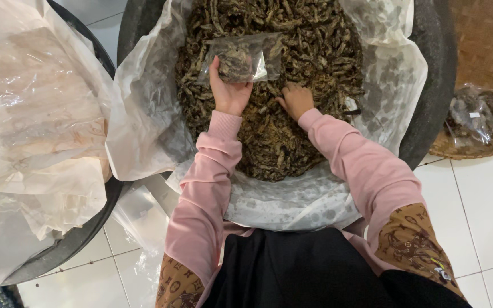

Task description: The person sits on the floor in front of a large paper-lined basin filled with dried seahorses. They hold a small clear plastic bag, pick dried seahorses one at a time from the basin, and place them into the bag, filling several bags over the episode.

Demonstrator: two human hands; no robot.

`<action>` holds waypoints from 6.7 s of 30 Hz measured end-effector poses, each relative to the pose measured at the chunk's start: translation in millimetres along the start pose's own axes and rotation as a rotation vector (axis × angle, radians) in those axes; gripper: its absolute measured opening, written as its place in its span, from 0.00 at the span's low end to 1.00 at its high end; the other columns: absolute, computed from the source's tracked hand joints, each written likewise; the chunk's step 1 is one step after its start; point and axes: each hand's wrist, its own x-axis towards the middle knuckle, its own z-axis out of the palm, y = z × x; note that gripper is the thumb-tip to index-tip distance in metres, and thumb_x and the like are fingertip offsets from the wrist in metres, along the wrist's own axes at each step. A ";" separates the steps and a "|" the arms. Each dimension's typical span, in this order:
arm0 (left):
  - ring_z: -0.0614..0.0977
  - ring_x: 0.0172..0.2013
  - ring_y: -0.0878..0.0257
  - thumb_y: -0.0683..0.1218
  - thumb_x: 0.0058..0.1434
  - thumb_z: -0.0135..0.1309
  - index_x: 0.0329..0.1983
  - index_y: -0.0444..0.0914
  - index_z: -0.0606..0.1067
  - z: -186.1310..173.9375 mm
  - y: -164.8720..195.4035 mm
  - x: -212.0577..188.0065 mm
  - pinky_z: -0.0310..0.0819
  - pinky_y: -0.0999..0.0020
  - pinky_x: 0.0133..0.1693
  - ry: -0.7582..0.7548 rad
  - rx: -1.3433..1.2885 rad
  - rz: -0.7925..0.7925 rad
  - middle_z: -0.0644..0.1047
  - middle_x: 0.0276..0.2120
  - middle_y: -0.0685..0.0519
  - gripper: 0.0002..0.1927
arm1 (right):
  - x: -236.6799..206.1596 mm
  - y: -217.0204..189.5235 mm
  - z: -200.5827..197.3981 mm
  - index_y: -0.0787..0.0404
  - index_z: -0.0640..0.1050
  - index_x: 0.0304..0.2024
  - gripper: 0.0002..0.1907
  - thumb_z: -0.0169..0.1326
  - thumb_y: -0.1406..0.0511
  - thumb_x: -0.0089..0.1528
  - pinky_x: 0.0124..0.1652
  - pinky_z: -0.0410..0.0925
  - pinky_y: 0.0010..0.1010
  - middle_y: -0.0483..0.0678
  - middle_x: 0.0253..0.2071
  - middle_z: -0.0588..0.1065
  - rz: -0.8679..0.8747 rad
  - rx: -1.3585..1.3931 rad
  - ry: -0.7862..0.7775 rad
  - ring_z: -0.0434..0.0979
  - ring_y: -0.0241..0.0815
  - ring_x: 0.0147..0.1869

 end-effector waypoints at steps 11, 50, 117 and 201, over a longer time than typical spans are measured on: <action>0.77 0.56 0.53 0.62 0.62 0.53 0.63 0.43 0.69 1.9 8.6 4.3 0.69 0.58 0.54 0.027 -0.032 0.016 0.75 0.57 0.49 0.31 | 43.4 44.8 -34.2 0.65 0.78 0.40 0.17 0.47 0.58 0.72 0.41 0.73 0.47 0.55 0.31 0.81 0.237 0.489 -0.393 0.81 0.51 0.31; 0.73 0.62 0.48 0.63 0.69 0.51 0.69 0.36 0.63 16.4 -2.9 -0.5 0.69 0.48 0.64 -0.339 0.167 0.090 0.71 0.62 0.41 0.35 | 26.9 15.5 -92.1 0.63 0.80 0.57 0.18 0.63 0.72 0.64 0.34 0.67 0.32 0.53 0.40 0.77 -0.160 0.714 0.311 0.75 0.43 0.35; 0.75 0.62 0.45 0.58 0.68 0.52 0.67 0.37 0.61 28.8 -15.5 -14.6 0.75 0.46 0.63 -0.275 0.210 -0.009 0.71 0.62 0.43 0.32 | 24.1 8.3 -147.2 0.63 0.81 0.49 0.12 0.64 0.72 0.63 0.45 0.72 0.36 0.49 0.39 0.80 -0.306 0.445 0.403 0.79 0.46 0.45; 0.80 0.59 0.45 0.51 0.66 0.61 0.60 0.35 0.71 -26.6 3.7 -38.9 0.82 0.50 0.60 -0.270 0.268 -0.225 0.77 0.58 0.42 0.25 | -86.4 4.3 38.0 0.56 0.84 0.43 0.19 0.68 0.57 0.51 0.48 0.74 0.46 0.50 0.41 0.80 -0.704 -0.121 -1.146 0.80 0.53 0.50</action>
